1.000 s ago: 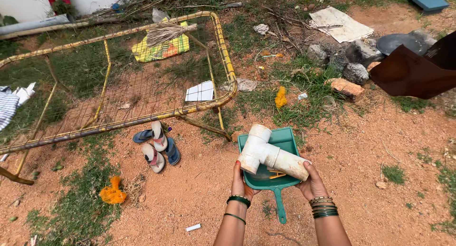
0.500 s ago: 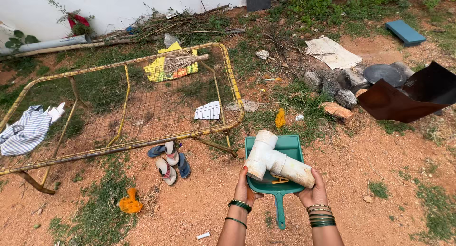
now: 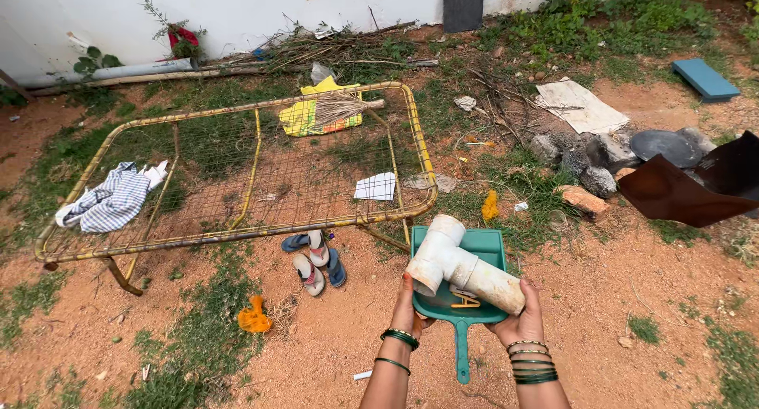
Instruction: The person collects clothespins and pipe fittings from the ground into a dustpan, carries the dustpan across the yard, and places it into a basin on an outdoor table.
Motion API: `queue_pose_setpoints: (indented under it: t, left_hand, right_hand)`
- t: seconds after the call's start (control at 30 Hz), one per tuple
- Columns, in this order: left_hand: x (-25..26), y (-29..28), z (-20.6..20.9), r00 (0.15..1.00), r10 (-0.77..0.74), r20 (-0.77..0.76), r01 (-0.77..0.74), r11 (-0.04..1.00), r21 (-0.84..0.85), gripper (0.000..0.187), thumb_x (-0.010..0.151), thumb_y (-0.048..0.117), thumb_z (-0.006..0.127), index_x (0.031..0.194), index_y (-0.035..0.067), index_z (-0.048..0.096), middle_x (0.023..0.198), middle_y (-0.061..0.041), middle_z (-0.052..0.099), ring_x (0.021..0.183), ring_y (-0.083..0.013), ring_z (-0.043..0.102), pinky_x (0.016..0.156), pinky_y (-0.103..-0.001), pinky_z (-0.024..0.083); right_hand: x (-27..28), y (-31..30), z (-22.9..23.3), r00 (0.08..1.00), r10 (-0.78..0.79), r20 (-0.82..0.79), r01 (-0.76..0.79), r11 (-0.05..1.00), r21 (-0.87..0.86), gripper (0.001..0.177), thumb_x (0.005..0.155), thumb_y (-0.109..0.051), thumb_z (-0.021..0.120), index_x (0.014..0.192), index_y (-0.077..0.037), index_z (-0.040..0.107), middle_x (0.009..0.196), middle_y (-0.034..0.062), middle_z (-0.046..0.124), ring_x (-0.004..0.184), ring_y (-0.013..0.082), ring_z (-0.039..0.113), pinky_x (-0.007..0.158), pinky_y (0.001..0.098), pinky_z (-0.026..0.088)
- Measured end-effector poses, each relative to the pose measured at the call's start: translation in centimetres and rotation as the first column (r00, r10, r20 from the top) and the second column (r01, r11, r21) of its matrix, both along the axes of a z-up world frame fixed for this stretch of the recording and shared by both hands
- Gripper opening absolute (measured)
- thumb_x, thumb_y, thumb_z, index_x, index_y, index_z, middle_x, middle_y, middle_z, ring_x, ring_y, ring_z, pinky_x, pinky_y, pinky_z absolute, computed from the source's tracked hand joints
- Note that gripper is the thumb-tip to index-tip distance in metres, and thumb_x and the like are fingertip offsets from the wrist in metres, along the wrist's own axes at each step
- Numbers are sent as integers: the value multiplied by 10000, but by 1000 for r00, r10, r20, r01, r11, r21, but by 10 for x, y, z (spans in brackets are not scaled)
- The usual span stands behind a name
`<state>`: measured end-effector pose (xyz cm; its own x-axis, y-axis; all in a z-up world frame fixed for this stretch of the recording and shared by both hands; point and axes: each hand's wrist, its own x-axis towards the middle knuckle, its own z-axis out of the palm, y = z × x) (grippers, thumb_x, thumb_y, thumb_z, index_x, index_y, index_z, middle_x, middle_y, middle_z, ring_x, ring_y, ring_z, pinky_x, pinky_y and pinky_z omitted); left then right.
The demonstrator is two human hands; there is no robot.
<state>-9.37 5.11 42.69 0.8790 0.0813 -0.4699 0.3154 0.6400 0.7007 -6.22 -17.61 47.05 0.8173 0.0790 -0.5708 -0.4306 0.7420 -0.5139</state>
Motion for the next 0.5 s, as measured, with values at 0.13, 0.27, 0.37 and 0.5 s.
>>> queue_pose_setpoints:
  t: [0.13, 0.27, 0.37, 0.5]
  left_hand:
    - [-23, 14, 34, 999, -31, 39, 31, 1000, 3, 1047, 665, 897, 531, 1518, 319, 342, 1476, -66, 518, 1250, -292, 584, 874, -596, 530]
    - [-39, 31, 44, 992, -85, 97, 82, 996, 30, 1020, 693, 874, 537, 1517, 315, 315, 1485, -59, 515, 1245, -298, 619, 869, -606, 558]
    - [-49, 46, 44, 992, -74, 98, 70, 997, 46, 1001, 731, 846, 562, 1534, 307, 306, 1497, -51, 504, 1258, -284, 607, 882, -583, 562]
    - [-66, 69, 51, 990, -42, 133, 30, 995, 90, 982, 772, 816, 576, 1559, 311, 276, 1469, -93, 518, 1257, -279, 610, 892, -510, 584]
  right_hand:
    - [-15, 16, 19, 1000, 11, 28, -12, 999, 39, 640, 799, -584, 662, 1325, -228, 576, 1368, 76, 602, 1270, 326, 550, 1000, 702, 387]
    - [-30, 33, 38, 1000, 23, 4, -23, 1000, -9, 652, 773, -589, 649, 1326, -255, 564, 1367, 59, 600, 1278, 317, 539, 1025, 698, 349]
    - [-39, 48, 47, 999, 39, 5, -39, 999, -10, 656, 775, -597, 652, 1326, -249, 572, 1371, 57, 605, 1280, 314, 537, 1042, 689, 337]
    - [-50, 74, 57, 999, 42, 4, -42, 999, -30, 653, 799, -602, 656, 1331, -232, 572, 1379, 89, 593, 1295, 325, 533, 1054, 701, 332]
